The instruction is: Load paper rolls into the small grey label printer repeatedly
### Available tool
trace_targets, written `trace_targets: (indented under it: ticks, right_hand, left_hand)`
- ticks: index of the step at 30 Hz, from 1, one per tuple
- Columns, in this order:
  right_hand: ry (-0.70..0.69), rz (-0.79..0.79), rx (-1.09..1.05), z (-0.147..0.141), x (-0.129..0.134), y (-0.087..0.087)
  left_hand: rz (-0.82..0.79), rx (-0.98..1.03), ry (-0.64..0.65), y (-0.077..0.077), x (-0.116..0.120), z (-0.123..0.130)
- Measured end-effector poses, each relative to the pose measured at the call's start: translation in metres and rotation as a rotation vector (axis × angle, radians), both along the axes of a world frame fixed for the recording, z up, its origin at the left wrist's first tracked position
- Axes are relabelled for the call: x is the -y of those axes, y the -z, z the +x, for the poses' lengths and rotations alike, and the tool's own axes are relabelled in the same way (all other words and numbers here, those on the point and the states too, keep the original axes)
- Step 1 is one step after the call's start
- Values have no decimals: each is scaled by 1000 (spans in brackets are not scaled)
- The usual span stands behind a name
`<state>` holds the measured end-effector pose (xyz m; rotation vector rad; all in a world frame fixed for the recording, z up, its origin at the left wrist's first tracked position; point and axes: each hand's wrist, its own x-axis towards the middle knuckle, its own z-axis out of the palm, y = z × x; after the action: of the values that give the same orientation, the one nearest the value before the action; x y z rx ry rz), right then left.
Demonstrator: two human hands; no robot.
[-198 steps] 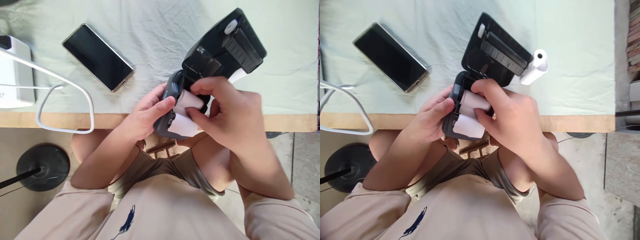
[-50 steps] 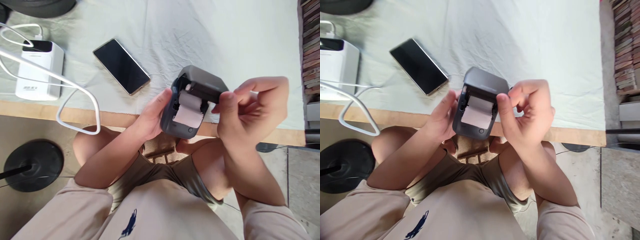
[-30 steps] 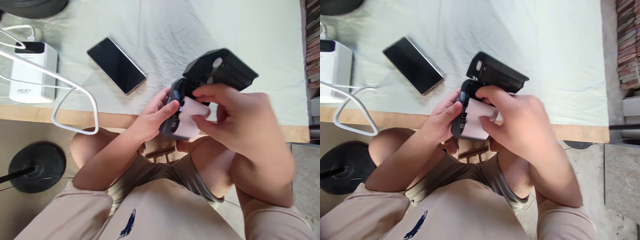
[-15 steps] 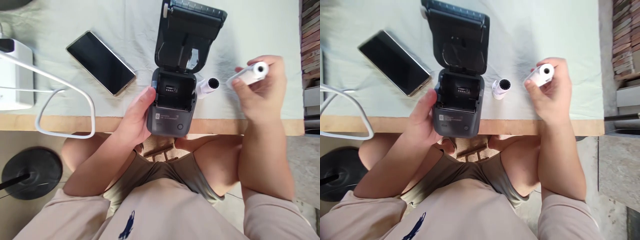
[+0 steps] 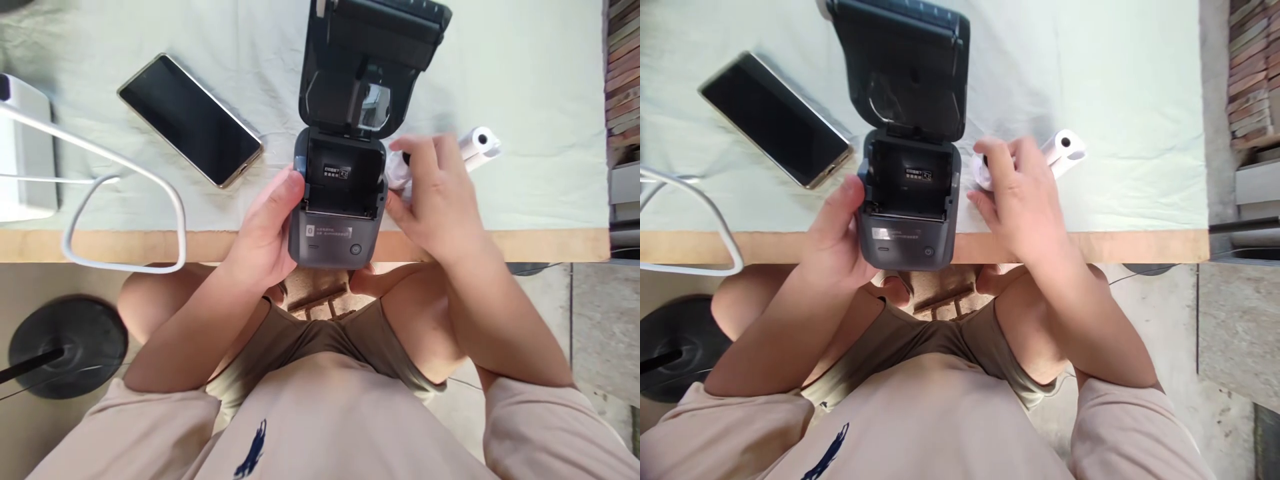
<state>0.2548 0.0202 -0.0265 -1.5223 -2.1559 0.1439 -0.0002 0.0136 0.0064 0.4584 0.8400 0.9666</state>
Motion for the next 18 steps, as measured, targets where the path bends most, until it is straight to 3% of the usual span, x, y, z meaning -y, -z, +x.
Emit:
trace_targets:
  ticks: [3, 6, 10, 13, 18]
  right_hand:
    - [-37, 16, -156, -1, -8, 9]
    - [-58, 23, -691, -2, -11, 8]
    - [-28, -265, -1270, 5, -14, -1]
    - [-15, -460, -1375, 6, -14, -10]
    - [88, -392, -1267, -15, 5, -25]
  left_hand:
    - [-28, -44, -72, 0, 3, 2]
    - [-11, -4, -86, 2, 5, 2]
    - [-5, 47, -82, 1, 5, 0]
    - [-57, 32, -72, -2, 5, 0]
    - [52, 88, -18, 5, 5, -1]
